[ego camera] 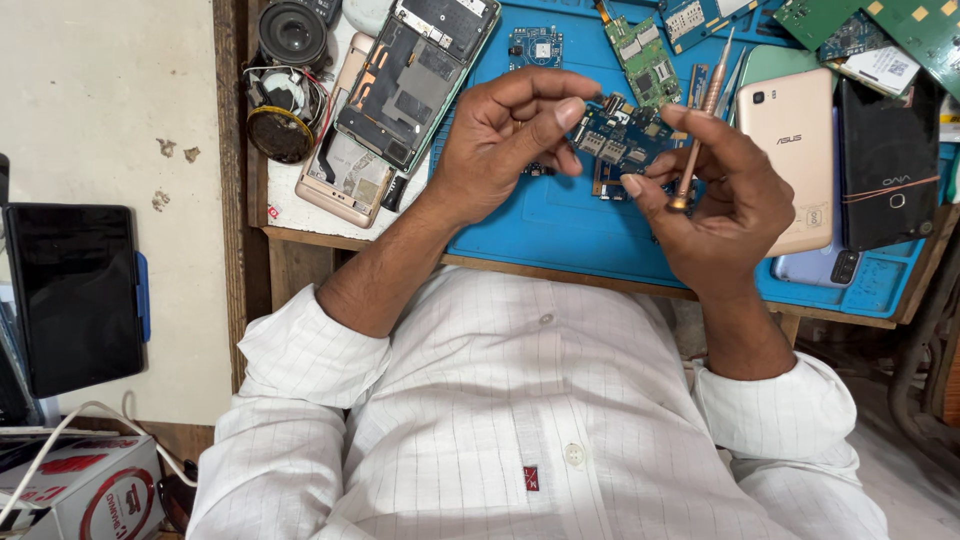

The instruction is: The person repairs a disassembled phone motherboard at a workbench. They hold the blue circuit board in one hand and use a small pointed screwdriver-like tool in the other to pry, press, and adjust components on the board, repositioning the board repeatedly while working among other phone parts and housings on a blue mat.

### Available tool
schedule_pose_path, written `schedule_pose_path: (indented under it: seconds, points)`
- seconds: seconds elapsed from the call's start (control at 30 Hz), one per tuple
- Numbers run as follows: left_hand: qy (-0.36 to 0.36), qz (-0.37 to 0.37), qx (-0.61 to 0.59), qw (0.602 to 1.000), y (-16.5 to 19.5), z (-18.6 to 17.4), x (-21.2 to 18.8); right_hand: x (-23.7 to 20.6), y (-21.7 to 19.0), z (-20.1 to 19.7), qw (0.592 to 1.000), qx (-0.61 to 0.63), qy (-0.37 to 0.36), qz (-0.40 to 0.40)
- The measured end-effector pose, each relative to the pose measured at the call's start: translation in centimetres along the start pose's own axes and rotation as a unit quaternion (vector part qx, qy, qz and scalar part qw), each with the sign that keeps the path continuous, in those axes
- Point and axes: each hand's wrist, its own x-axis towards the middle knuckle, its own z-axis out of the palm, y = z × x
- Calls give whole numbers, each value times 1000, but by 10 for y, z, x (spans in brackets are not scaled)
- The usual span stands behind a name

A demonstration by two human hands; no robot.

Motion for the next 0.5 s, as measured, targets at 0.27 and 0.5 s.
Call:
schedule_pose_path:
  seconds: [0.27, 0.5]
  points:
    - [5, 69, 72, 995, -4, -1, 1, 4, -5, 6, 996, -65, -32, -50]
    - [12, 48, 76, 996, -4, -2, 1, 5, -6, 4, 994, -77, -54, -50]
